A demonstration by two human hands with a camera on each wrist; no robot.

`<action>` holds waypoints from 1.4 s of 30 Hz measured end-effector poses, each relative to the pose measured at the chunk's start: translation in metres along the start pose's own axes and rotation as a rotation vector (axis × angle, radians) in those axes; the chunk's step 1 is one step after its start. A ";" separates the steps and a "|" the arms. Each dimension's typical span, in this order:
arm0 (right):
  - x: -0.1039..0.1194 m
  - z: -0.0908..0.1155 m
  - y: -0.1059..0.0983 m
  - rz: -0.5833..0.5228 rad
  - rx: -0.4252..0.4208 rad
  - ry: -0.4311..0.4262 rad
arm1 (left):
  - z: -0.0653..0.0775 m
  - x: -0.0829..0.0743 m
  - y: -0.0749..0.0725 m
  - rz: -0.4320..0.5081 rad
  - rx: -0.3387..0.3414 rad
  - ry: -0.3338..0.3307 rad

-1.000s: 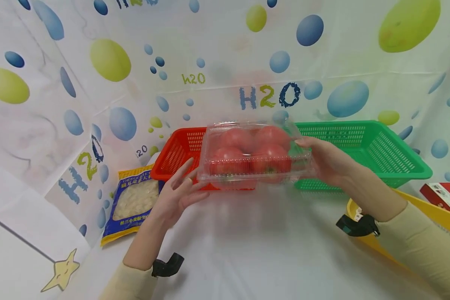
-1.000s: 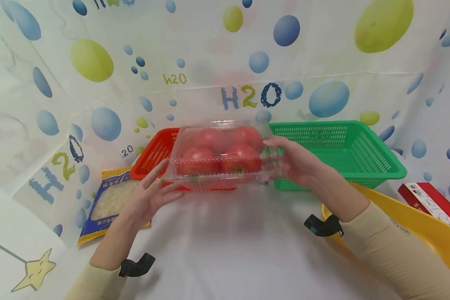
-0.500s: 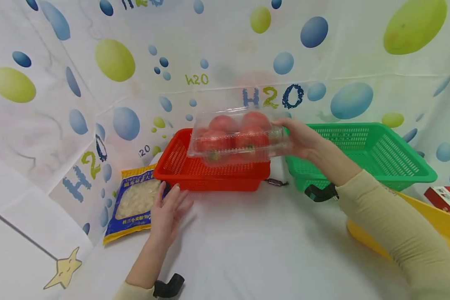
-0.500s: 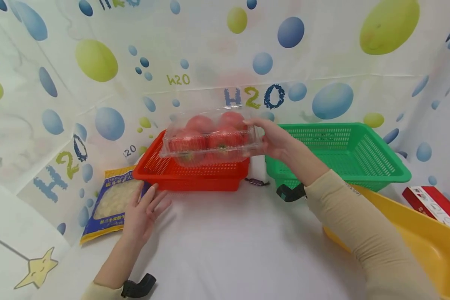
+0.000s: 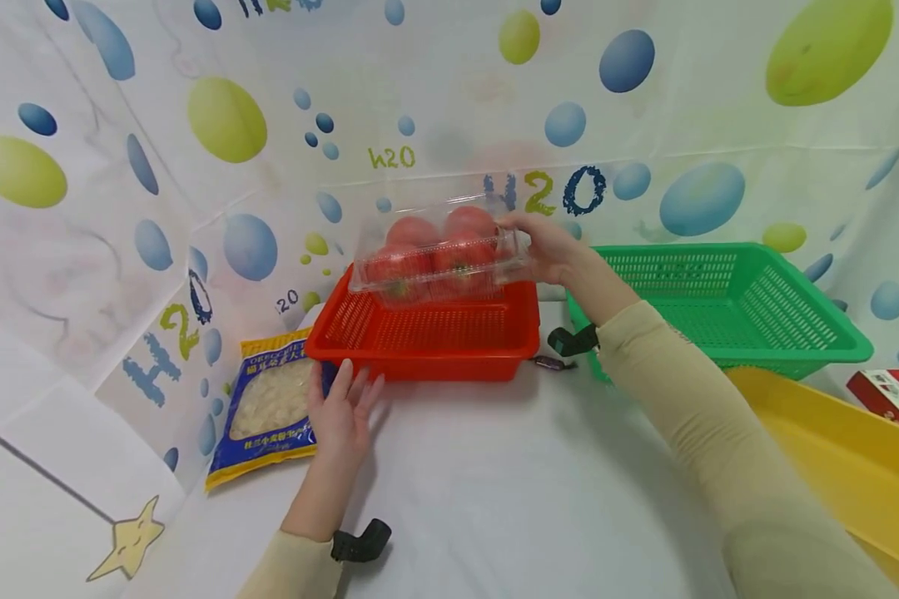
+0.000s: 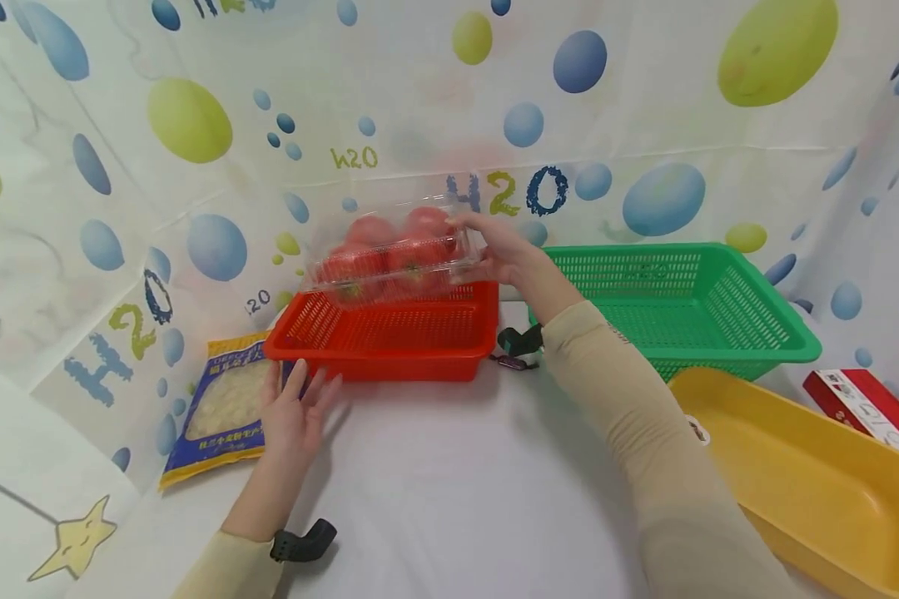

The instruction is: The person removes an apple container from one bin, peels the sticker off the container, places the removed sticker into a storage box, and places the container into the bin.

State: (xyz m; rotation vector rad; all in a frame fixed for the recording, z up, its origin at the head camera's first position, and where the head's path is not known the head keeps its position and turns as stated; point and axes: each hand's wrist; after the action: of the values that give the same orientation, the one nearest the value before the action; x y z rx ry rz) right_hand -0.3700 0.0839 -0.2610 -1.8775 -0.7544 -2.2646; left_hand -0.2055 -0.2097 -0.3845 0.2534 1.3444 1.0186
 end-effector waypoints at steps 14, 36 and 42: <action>-0.028 -0.055 0.004 -0.001 -0.055 0.048 | -0.004 0.009 0.022 0.168 -0.127 -0.014; -0.063 -0.074 0.019 0.104 -0.083 0.349 | -0.011 0.016 0.029 0.250 -0.159 0.053; -0.066 -0.069 0.013 0.202 -0.085 0.399 | -0.012 0.017 0.028 0.249 -0.163 0.062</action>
State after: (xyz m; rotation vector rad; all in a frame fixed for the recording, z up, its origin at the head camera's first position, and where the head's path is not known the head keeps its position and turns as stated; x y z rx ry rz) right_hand -0.4109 0.0272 -0.3274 -1.3831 -0.3974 -2.4524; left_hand -0.2311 -0.1862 -0.3797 0.2732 1.2981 1.3477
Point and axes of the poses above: each hand's wrist, its own z-axis away from the middle knuckle, its own y-axis out of the palm, x = y × z, and after that the axes turned 2 degrees about -x, right-handed
